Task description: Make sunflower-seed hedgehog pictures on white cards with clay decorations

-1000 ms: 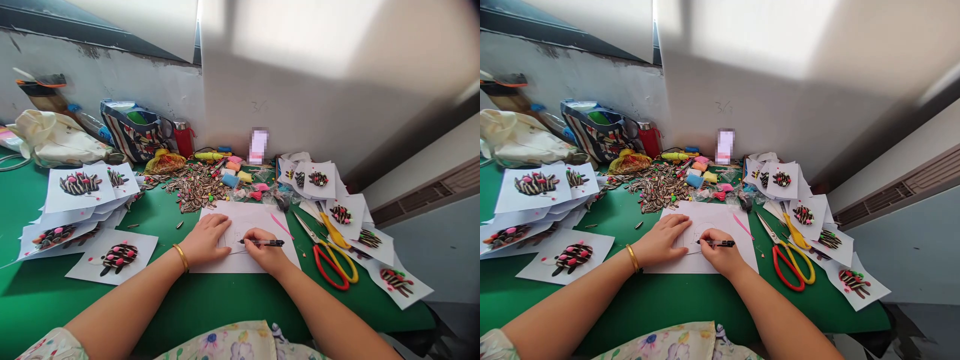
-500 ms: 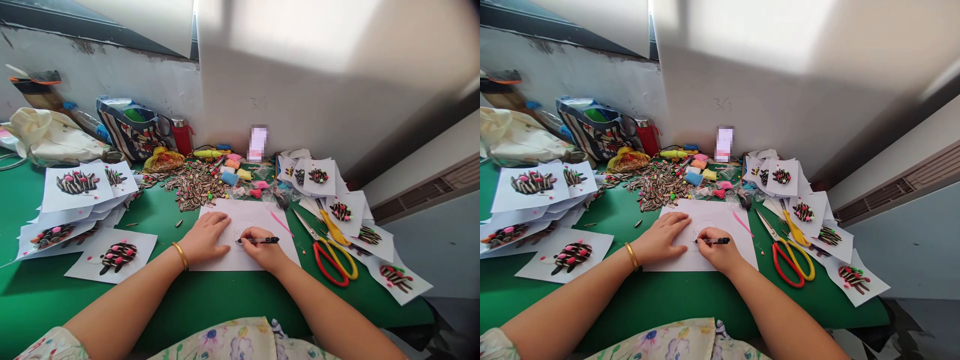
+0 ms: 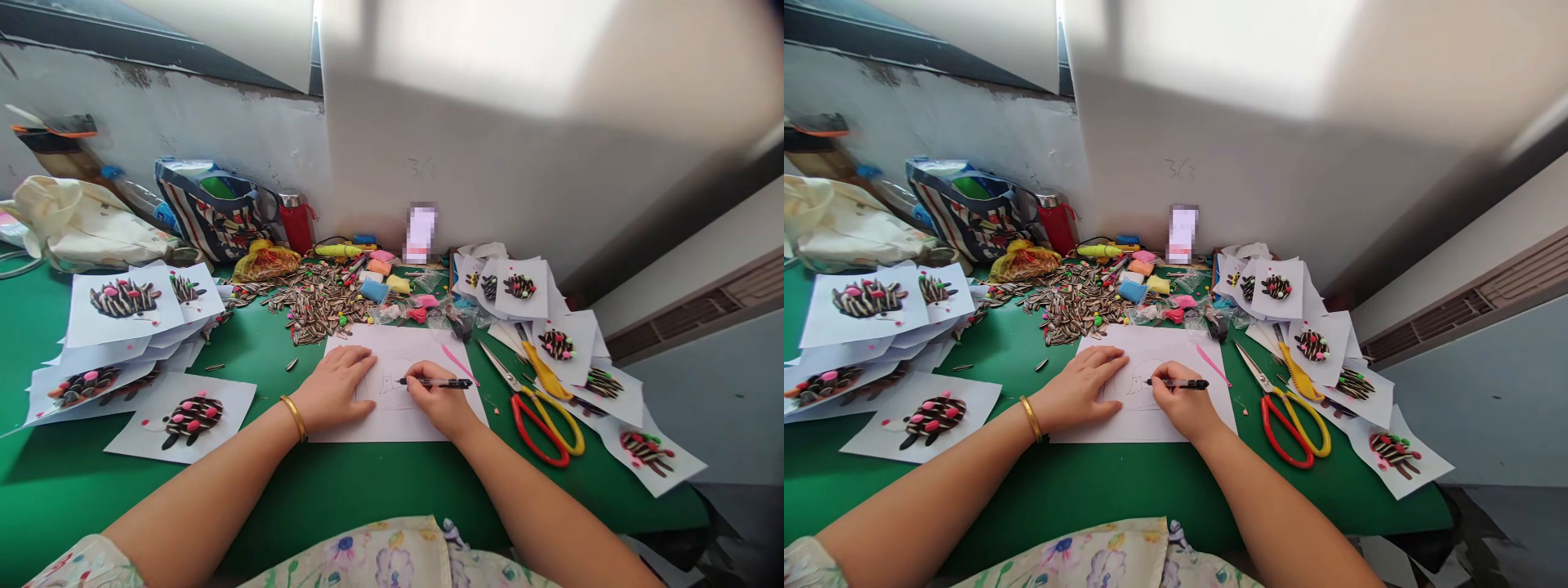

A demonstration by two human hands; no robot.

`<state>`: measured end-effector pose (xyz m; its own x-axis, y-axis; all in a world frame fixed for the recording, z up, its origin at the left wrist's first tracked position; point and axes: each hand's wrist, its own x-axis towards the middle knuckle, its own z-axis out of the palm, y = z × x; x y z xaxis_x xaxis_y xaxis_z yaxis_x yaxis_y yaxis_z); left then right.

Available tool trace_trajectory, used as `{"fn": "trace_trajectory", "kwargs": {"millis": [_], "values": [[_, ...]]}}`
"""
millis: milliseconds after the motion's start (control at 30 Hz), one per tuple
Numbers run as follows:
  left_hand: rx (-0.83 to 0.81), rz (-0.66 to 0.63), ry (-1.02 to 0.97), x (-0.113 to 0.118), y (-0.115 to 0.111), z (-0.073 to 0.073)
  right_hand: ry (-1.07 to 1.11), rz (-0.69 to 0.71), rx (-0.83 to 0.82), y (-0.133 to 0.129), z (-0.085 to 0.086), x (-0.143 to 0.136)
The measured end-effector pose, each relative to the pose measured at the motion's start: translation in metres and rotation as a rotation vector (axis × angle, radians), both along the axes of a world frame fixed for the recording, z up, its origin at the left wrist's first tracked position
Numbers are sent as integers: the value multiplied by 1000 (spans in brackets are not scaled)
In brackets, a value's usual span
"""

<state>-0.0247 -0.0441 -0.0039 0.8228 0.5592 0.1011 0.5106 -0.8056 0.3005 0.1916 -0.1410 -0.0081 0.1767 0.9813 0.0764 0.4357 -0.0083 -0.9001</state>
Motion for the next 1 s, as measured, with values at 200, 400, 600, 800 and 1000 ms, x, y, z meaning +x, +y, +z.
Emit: {"fn": "trace_trajectory", "kwargs": {"millis": [200,400,600,800,1000], "values": [[-16,8,6,2,-1,2,103,-65,-83,-1,-1,9],[-40,12,-9,2,-1,2,127,-18,-82,-3,-1,4],[-33,11,-6,2,0,1,-45,95,-28,-3,2,-7],[-41,10,-12,1,0,1,-75,87,-8,-1,4,-6],[-45,5,-12,1,1,1,-16,-63,-29,0,-1,11]]}}
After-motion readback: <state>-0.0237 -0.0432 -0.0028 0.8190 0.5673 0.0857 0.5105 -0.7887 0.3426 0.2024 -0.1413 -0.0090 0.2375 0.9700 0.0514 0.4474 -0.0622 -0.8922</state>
